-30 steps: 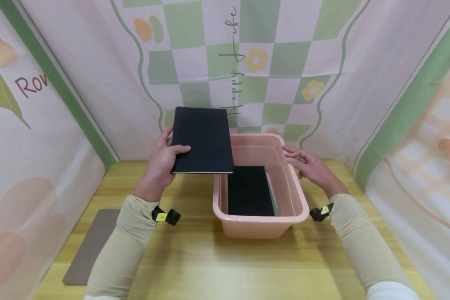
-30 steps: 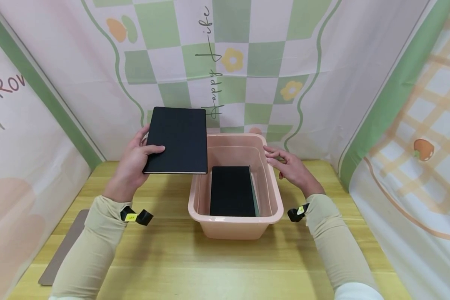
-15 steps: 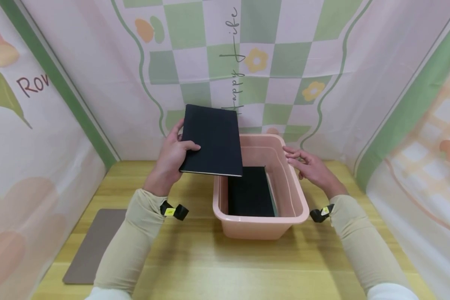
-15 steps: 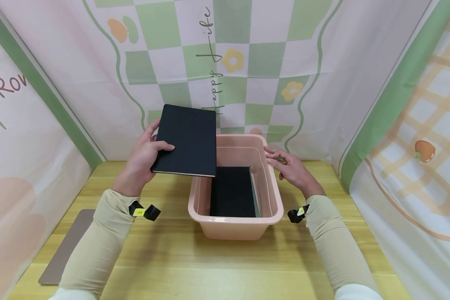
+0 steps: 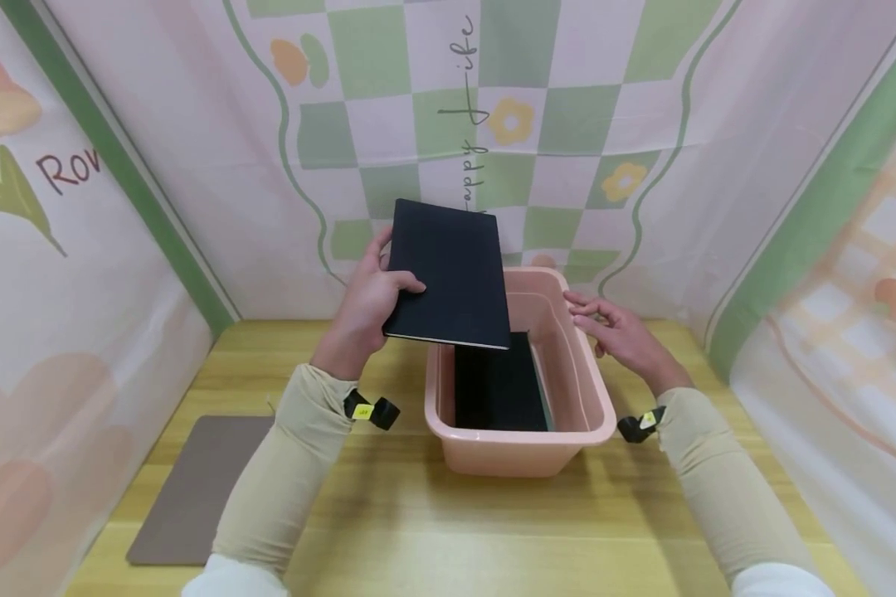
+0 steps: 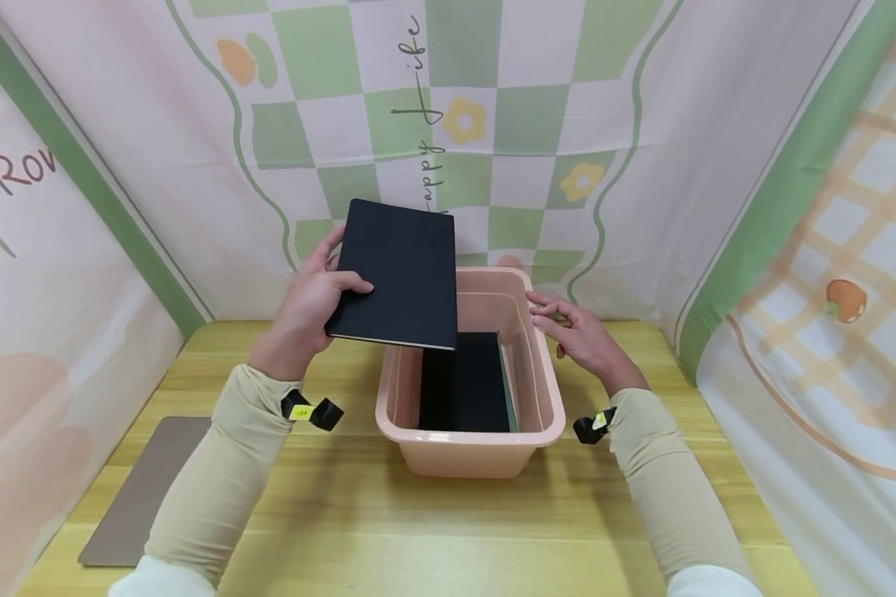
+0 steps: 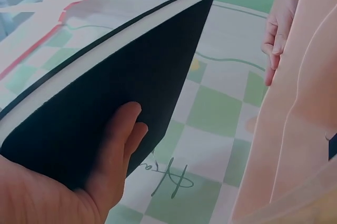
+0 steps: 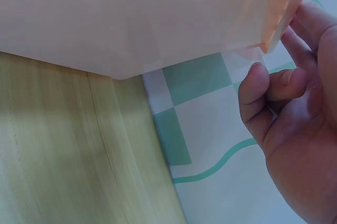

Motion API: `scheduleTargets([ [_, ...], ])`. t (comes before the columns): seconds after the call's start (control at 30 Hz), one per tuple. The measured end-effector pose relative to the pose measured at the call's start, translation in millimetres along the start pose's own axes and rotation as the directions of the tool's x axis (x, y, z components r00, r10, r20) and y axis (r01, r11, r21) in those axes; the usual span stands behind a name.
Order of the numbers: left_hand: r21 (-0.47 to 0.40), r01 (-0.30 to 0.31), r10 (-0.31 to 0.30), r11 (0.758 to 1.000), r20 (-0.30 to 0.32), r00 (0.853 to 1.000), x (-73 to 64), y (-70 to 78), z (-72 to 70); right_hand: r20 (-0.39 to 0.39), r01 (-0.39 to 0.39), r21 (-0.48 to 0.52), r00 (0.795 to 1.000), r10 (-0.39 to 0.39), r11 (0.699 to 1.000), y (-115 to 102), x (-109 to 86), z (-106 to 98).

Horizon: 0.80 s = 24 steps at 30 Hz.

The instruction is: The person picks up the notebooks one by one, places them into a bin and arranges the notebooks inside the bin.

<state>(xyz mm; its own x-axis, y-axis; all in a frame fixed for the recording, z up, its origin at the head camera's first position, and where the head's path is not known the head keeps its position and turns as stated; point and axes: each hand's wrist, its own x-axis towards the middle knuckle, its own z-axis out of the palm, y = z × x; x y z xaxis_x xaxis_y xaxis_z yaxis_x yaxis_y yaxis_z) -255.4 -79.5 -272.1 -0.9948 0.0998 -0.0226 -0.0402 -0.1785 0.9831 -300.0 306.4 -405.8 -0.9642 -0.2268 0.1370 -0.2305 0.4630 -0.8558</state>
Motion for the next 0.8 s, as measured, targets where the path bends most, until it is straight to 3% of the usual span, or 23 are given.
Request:
scheduleTargets([
  [0.37, 0.045, 0.010, -0.009, 0.999, -0.030, 1.000, 11.8, -1.8, 20.2, -0.011, -0.031, -0.008, 0.999, 0.031, 0.999, -1.7, -1.1, 1.0],
  [0.8, -0.011, 0.071, -0.071, 0.997, -0.040, 0.997, 21.3, -10.0, 40.3, -0.006, 0.010, -0.015, 1.000, -0.010, 1.000, 1.0, 0.7, 0.7],
])
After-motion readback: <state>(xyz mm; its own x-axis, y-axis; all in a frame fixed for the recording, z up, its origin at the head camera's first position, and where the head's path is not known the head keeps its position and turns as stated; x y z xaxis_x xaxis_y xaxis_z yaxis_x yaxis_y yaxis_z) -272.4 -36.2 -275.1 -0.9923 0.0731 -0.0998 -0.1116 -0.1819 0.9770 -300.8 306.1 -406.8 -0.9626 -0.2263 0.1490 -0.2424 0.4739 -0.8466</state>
